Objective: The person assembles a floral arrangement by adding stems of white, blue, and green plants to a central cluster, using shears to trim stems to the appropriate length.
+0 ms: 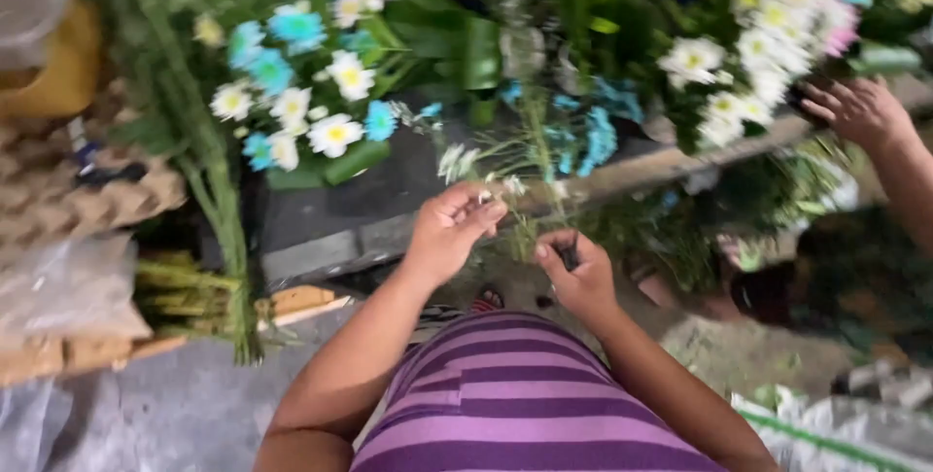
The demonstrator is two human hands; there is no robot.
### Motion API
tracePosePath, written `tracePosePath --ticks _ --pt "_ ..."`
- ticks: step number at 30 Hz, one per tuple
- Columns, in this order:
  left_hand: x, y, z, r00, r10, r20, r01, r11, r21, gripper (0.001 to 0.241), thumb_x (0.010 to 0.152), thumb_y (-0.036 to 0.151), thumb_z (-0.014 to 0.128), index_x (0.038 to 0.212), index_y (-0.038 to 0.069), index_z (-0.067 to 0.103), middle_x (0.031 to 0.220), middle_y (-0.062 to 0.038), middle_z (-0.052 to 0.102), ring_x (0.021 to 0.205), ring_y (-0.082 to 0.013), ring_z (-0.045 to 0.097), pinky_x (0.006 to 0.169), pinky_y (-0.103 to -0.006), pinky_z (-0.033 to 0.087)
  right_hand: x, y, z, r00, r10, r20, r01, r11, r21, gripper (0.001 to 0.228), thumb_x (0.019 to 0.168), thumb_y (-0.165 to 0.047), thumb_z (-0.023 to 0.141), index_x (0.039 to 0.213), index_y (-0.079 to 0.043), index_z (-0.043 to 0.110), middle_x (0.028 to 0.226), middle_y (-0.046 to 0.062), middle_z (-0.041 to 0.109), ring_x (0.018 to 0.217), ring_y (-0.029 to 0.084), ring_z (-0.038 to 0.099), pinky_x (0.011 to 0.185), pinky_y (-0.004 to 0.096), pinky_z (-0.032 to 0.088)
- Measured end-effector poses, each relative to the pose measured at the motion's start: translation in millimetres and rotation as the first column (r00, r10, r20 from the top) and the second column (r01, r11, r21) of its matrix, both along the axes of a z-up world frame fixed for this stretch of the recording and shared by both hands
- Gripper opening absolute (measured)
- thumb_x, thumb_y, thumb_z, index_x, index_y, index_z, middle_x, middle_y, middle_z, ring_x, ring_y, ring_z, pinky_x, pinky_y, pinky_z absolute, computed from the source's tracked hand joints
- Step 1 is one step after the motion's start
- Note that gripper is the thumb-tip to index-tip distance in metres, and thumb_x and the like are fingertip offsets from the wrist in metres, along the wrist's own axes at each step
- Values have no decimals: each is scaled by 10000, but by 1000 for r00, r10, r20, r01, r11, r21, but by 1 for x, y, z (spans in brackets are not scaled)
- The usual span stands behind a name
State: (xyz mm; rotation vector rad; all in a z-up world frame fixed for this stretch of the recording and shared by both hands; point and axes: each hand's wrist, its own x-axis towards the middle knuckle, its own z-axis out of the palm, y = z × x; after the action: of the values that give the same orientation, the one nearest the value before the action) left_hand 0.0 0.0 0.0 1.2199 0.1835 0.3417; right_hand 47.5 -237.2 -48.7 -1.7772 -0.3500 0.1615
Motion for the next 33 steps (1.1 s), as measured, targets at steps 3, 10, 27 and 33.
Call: tracePosePath --ticks 3,10,27,33 --pt "-15 10 21 999 29 28 -31 998 61 212 996 63 858 805 12 780 855 -154 792 701 -126 732 758 -316 655 -1 13 14 986 164 10 -165 985 55 87 966 -112 862 1015 -41 870 722 93 808 684 103 685 656 339 596" --pt "-55 9 38 961 241 132 -265 940 215 186 897 124 971 926 33 811 769 -81 660 732 -132 627 694 -274 532 2 68 31 940 328 91 -336 938 84 138 918 -79 913 1033 -14 875 727 103 806 728 104 730 690 326 610" --pt "-119 132 43 929 369 -13 -369 929 -22 144 1006 8 807 876 9 743 746 -151 789 655 -155 708 692 -278 575 -18 150 66 819 564 -106 -526 812 254 358 1134 -404 619 1090 -68 735 769 117 785 672 173 702 657 358 570" --pt "-110 154 27 921 389 35 -353 868 -348 91 1003 -81 759 1051 -96 684 950 -327 778 774 -325 833 741 -393 694 -28 201 49 924 381 -12 -335 796 -504 434 1052 -418 724 1342 -96 689 1075 327 764 1083 590 696 990 690 534"
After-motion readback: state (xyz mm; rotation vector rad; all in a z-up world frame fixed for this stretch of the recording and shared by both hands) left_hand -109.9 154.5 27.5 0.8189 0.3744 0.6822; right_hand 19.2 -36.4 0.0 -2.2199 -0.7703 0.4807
